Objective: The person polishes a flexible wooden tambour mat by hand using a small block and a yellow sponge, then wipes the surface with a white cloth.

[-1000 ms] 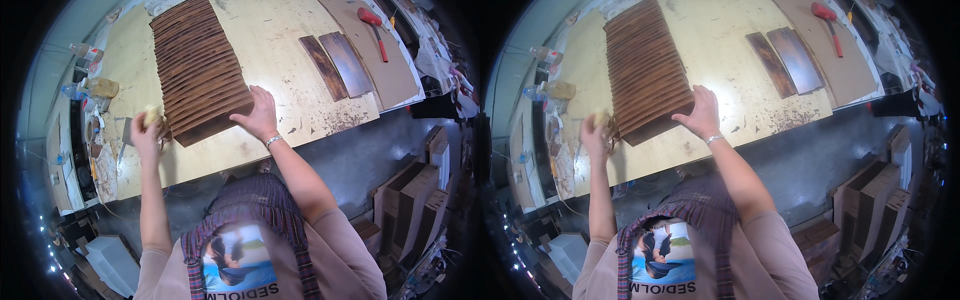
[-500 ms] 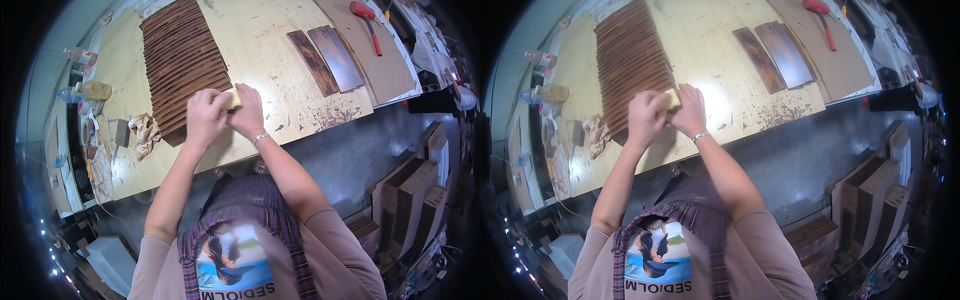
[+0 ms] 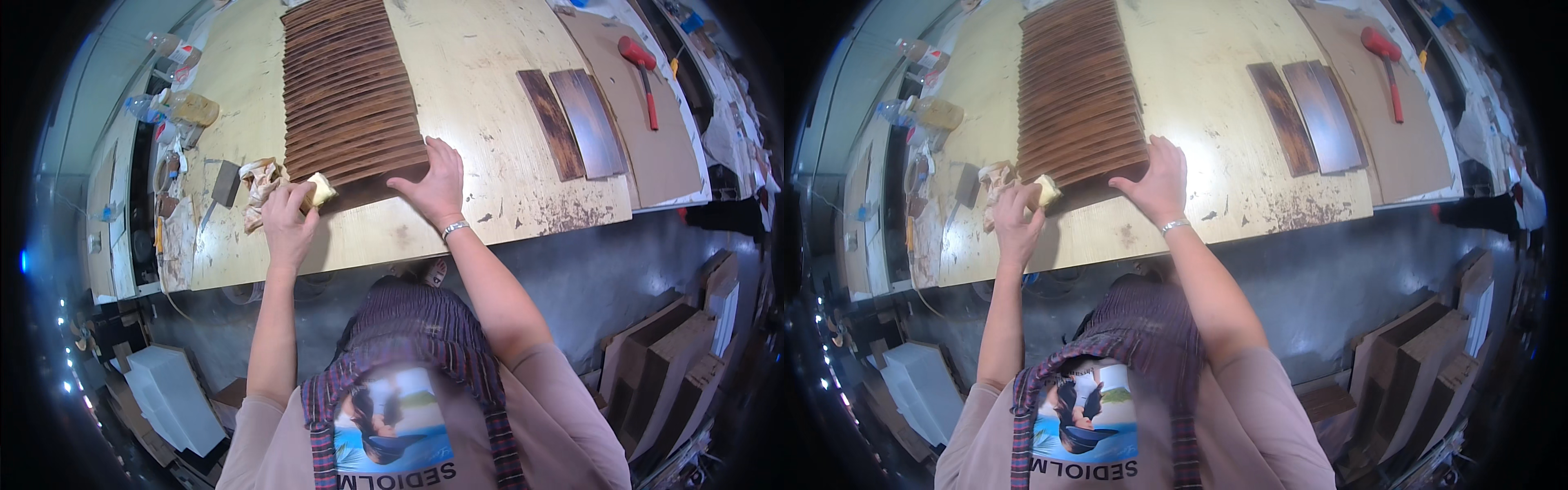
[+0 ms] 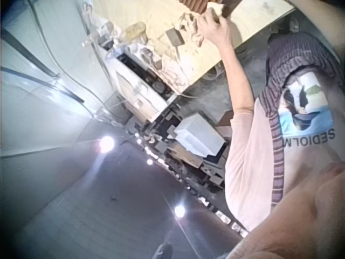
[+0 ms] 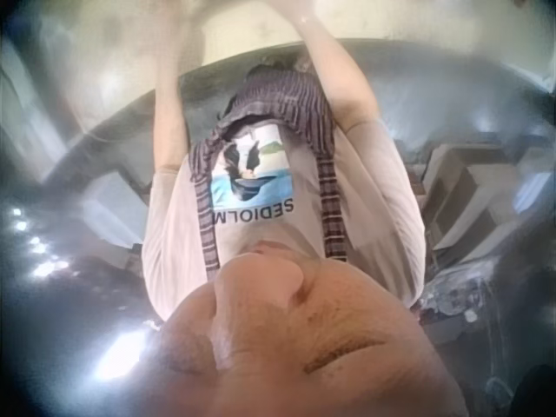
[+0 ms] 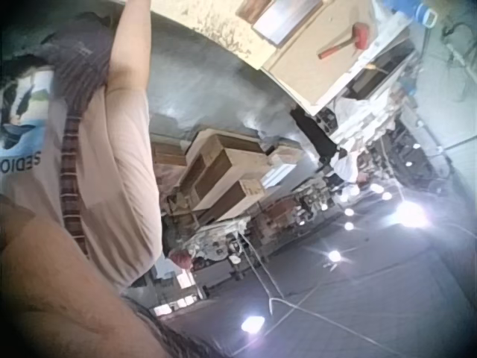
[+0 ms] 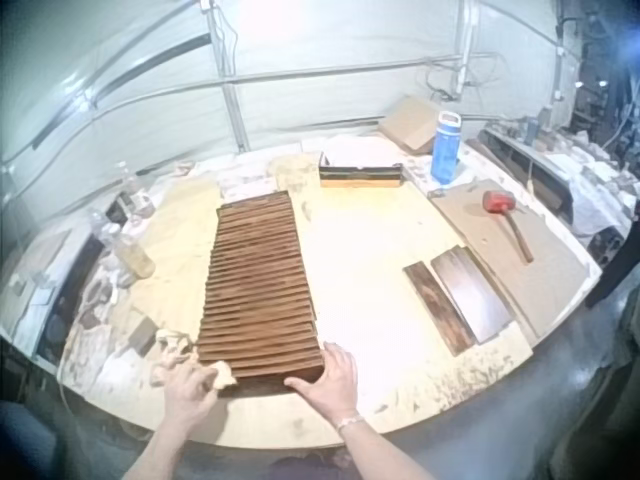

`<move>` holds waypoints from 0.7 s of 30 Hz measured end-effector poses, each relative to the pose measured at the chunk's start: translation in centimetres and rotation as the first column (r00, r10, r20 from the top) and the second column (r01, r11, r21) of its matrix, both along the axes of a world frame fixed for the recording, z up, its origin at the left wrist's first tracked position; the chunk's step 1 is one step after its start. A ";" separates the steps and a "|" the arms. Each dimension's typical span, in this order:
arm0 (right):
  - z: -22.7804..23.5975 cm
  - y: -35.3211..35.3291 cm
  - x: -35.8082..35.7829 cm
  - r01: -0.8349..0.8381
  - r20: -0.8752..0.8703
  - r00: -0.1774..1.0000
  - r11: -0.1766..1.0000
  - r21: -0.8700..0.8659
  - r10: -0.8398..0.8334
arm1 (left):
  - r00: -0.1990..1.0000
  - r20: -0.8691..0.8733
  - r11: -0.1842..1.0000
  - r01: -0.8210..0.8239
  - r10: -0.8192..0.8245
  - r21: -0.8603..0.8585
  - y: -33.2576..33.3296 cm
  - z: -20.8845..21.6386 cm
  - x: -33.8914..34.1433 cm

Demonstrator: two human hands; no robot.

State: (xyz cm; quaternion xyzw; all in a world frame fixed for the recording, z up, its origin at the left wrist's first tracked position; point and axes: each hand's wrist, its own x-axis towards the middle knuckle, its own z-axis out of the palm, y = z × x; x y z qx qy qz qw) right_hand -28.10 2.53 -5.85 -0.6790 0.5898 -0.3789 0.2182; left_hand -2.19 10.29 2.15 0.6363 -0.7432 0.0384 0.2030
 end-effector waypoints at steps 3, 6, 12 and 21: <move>0.1 -0.1 0.0 -0.017 -0.012 1.000 1.000 -0.021 0.017 | 0.897 -0.318 0.951 -0.302 0.307 0.066 2.2 -3.5 6.1; -0.2 -0.1 0.3 -0.012 -0.005 1.000 1.000 -0.025 0.011 | 0.321 -0.837 0.875 -0.357 0.443 0.326 3.6 -5.5 11.9; 0.1 -0.1 0.6 -0.003 -0.002 1.000 1.000 -0.015 0.003 | -0.279 -0.914 0.938 -0.098 0.296 0.334 -2.5 -6.4 10.8; 0.1 -0.2 0.0 0.015 -0.057 0.998 1.000 -0.004 -0.015 | 0.619 -0.761 0.981 -0.105 0.193 0.164 -12.5 -0.8 2.0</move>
